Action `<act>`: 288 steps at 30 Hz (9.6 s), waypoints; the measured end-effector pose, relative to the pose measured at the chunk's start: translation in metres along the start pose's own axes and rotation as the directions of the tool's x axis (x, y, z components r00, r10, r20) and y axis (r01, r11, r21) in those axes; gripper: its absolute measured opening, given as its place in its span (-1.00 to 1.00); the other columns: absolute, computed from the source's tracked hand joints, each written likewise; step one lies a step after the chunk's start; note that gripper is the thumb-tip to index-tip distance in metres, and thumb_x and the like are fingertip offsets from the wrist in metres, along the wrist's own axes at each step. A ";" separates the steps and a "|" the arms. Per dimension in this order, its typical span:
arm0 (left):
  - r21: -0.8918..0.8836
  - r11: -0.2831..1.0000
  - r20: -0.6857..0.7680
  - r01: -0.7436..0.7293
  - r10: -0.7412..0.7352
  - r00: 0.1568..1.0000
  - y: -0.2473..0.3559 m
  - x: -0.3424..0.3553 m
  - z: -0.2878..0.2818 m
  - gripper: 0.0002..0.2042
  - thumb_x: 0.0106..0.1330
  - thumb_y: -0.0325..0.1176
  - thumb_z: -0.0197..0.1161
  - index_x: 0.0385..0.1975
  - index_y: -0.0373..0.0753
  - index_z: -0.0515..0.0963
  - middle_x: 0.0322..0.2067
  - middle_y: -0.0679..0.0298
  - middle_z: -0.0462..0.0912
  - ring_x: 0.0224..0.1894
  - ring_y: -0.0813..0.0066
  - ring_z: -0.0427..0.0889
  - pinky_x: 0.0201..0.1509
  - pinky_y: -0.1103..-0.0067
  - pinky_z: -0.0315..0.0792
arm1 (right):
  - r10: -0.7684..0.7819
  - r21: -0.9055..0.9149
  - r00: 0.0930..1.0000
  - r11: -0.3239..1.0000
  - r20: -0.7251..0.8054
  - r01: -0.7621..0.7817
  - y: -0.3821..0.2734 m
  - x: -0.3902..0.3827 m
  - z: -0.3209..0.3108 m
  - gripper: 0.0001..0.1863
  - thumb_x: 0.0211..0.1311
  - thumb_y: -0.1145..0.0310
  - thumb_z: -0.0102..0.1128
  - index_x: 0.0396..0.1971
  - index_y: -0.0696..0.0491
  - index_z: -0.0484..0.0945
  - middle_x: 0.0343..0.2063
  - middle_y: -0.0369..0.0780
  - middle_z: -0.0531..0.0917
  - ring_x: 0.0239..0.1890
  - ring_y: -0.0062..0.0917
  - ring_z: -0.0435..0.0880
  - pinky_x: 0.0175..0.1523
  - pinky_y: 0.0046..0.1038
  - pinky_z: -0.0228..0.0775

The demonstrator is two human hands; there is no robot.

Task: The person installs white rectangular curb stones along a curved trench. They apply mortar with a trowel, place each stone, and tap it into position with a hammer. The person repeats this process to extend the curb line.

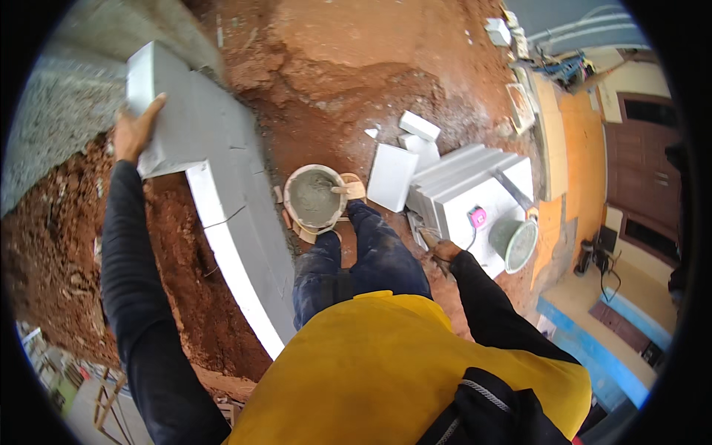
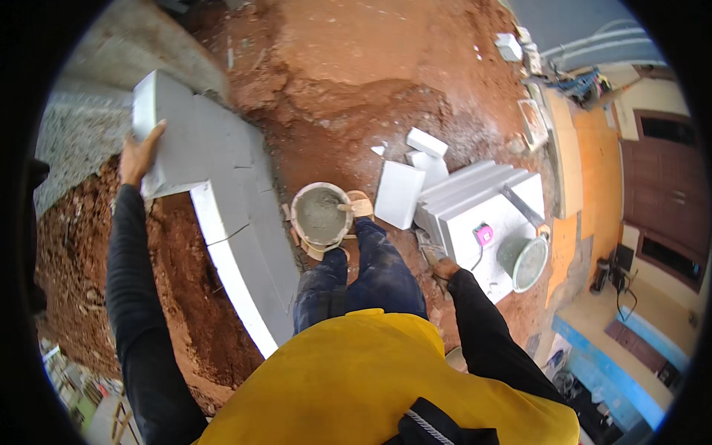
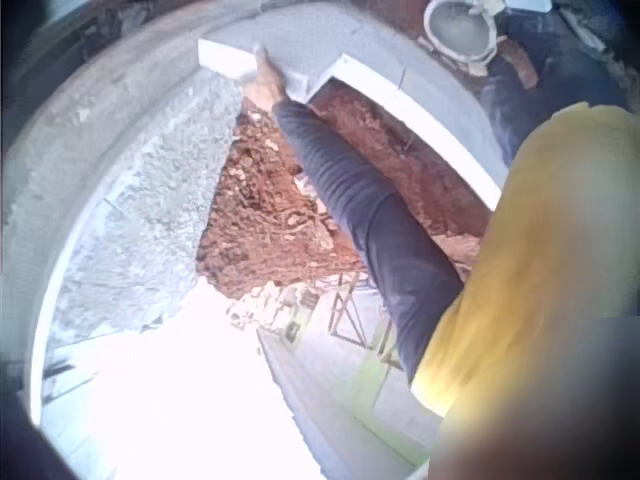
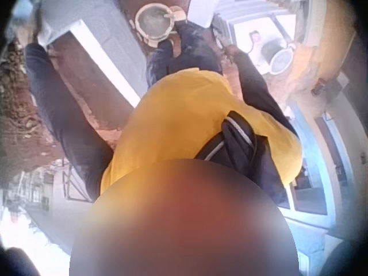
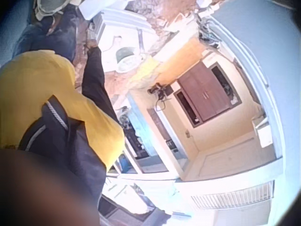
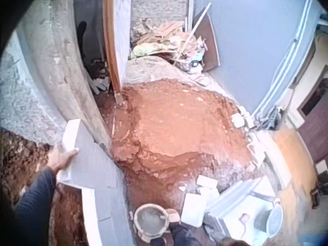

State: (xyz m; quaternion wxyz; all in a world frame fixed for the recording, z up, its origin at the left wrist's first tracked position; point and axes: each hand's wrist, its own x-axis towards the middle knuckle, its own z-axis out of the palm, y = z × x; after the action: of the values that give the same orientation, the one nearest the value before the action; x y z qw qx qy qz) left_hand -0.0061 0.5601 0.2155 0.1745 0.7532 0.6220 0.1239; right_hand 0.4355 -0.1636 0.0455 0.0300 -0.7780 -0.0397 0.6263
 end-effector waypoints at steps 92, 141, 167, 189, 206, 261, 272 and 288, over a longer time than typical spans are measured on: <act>-0.533 0.431 0.654 0.728 -0.337 0.677 -0.031 -0.390 0.502 -0.61 0.24 -0.35 0.30 0.05 -0.37 0.64 -0.20 0.01 0.79 -0.20 0.29 0.77 0.02 0.41 0.58 | -0.214 -0.893 0.916 0.231 0.340 0.385 -0.312 0.238 0.139 -0.27 0.51 0.05 -0.03 0.44 0.33 0.28 -0.06 0.20 0.76 0.02 0.01 0.79 0.18 -0.09 0.58; -0.835 -0.264 0.529 0.483 -0.625 0.573 0.117 -0.416 0.110 -0.68 0.23 -0.66 0.23 -0.01 -0.38 0.65 -0.13 0.22 0.79 -0.19 0.43 0.76 0.00 0.49 0.62 | -0.603 0.545 0.615 0.778 0.508 0.313 -0.611 -0.059 0.252 -0.48 0.61 -0.18 -0.10 -0.12 0.00 0.56 -0.58 -0.35 0.50 -0.67 -0.54 0.45 -0.57 -0.40 0.42; -0.827 -0.284 0.552 0.485 -0.575 0.604 0.064 -0.509 0.130 -0.74 0.23 -0.68 0.26 -0.08 -0.37 0.65 -0.17 0.24 0.79 -0.24 0.50 0.74 -0.07 0.53 0.60 | -0.771 -0.023 0.542 0.568 0.334 0.823 -0.523 -0.048 0.228 -0.44 0.54 -0.19 0.03 -0.28 0.08 0.57 -0.52 -0.20 0.60 -0.54 -0.41 0.64 -0.42 -0.23 0.50; -0.823 -0.328 0.560 0.464 -0.610 0.561 0.070 -0.493 0.168 -0.70 0.21 -0.68 0.26 -0.04 -0.39 0.67 -0.13 0.22 0.81 -0.20 0.46 0.77 0.00 0.50 0.63 | -0.985 -0.672 -0.084 -0.165 0.151 0.722 -0.568 0.096 0.202 -0.67 0.51 0.20 0.22 -0.01 0.16 0.47 -0.07 0.05 0.55 0.00 0.09 0.61 -0.01 0.02 0.52; -0.801 -0.305 0.576 0.516 -0.629 0.523 0.064 -0.497 0.185 -0.70 0.21 -0.70 0.24 -0.05 -0.39 0.67 -0.13 0.22 0.81 -0.18 0.47 0.76 0.01 0.51 0.62 | -0.856 -0.725 -0.217 -0.514 0.470 0.459 -0.629 0.082 0.113 -0.68 0.40 0.26 0.33 0.09 -0.07 0.56 -0.17 -0.15 0.52 -0.05 -0.18 0.62 -0.03 -0.11 0.59; -0.832 -0.368 0.549 0.415 -0.655 0.520 0.062 -0.502 0.199 -0.68 0.23 -0.69 0.21 0.00 -0.40 0.64 -0.14 0.23 0.79 -0.18 0.46 0.76 -0.02 0.50 0.63 | -0.870 -0.713 0.083 -0.339 0.486 0.614 -0.534 0.089 0.163 -0.71 0.39 0.25 0.17 -0.06 0.10 0.42 -0.11 0.03 0.58 0.03 0.04 0.64 0.04 0.04 0.56; -0.805 -0.307 0.581 0.507 -0.576 0.575 0.070 -0.483 0.177 -0.65 0.24 -0.69 0.24 0.04 -0.40 0.63 -0.08 0.24 0.78 -0.12 0.51 0.73 0.07 0.52 0.59 | -0.387 -0.669 0.547 -0.373 0.742 0.643 -0.405 -0.034 0.092 -0.49 0.55 0.01 0.13 0.04 0.25 0.53 -0.21 0.14 0.75 -0.16 0.09 0.77 -0.02 0.04 0.61; -0.797 -0.250 0.590 0.550 -0.519 0.619 0.064 -0.466 0.159 -0.70 0.24 -0.68 0.27 -0.02 -0.38 0.65 -0.19 0.31 0.76 -0.24 0.57 0.69 -0.06 0.56 0.58 | 0.303 -0.667 0.695 0.666 0.652 0.334 -0.407 -0.022 0.085 -0.39 0.45 -0.25 0.12 -0.34 0.08 0.68 -0.66 -0.32 0.44 -0.71 -0.59 0.45 -0.66 -0.43 0.29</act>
State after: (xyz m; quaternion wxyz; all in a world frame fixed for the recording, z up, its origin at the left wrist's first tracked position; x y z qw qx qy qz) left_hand 0.0240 0.0752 0.1125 0.6649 0.0760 0.6257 0.4009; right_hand 0.3379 0.2394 0.0878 -0.3026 -0.4094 -0.3076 0.8038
